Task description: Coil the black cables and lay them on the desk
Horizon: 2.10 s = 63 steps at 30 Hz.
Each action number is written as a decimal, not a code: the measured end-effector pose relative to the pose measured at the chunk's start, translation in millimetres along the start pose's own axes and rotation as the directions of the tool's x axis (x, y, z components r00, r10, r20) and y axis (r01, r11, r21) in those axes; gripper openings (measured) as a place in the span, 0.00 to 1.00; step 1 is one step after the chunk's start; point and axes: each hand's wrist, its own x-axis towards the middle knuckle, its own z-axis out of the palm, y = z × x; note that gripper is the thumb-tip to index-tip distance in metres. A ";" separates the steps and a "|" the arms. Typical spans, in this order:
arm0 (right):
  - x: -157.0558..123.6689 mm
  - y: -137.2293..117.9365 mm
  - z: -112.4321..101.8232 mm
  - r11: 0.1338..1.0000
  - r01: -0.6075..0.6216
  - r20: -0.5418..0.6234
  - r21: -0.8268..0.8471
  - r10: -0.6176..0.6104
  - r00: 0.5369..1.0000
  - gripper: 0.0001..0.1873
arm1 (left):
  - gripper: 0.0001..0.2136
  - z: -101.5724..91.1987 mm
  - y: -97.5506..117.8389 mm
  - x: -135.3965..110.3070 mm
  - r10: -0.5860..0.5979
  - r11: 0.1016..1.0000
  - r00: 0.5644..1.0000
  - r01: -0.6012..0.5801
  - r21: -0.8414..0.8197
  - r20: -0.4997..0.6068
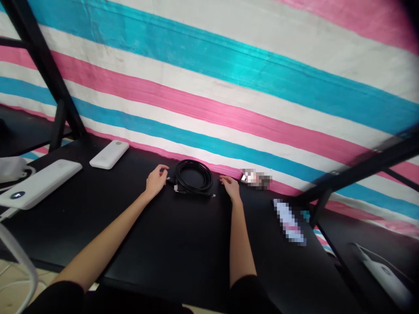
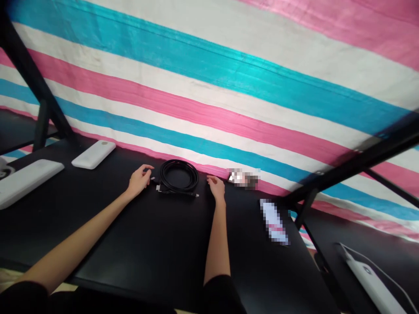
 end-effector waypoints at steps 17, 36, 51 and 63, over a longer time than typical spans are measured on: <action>-8.6 -11.9 10.8 0.984 -0.070 -0.157 -0.161 0.044 0.987 0.18 | 0.11 1.3 7.7 4.2 0.077 0.942 0.995 -0.093 0.321 0.064; -15.3 -18.2 6.5 0.994 -0.062 -0.105 -0.091 0.053 0.993 0.18 | 0.12 -2.6 8.8 0.4 0.090 0.976 0.995 -0.098 0.196 0.049; -20.3 -47.4 15.0 0.969 -0.185 0.491 0.165 0.082 0.867 0.42 | 0.09 1.4 17.5 -10.3 0.338 0.940 0.878 -0.331 0.078 -0.339; -41.2 -96.7 68.4 0.822 -0.283 0.628 0.494 -0.112 0.770 0.38 | 0.08 -23.1 34.6 -23.1 0.500 0.864 0.805 -0.437 0.252 -0.319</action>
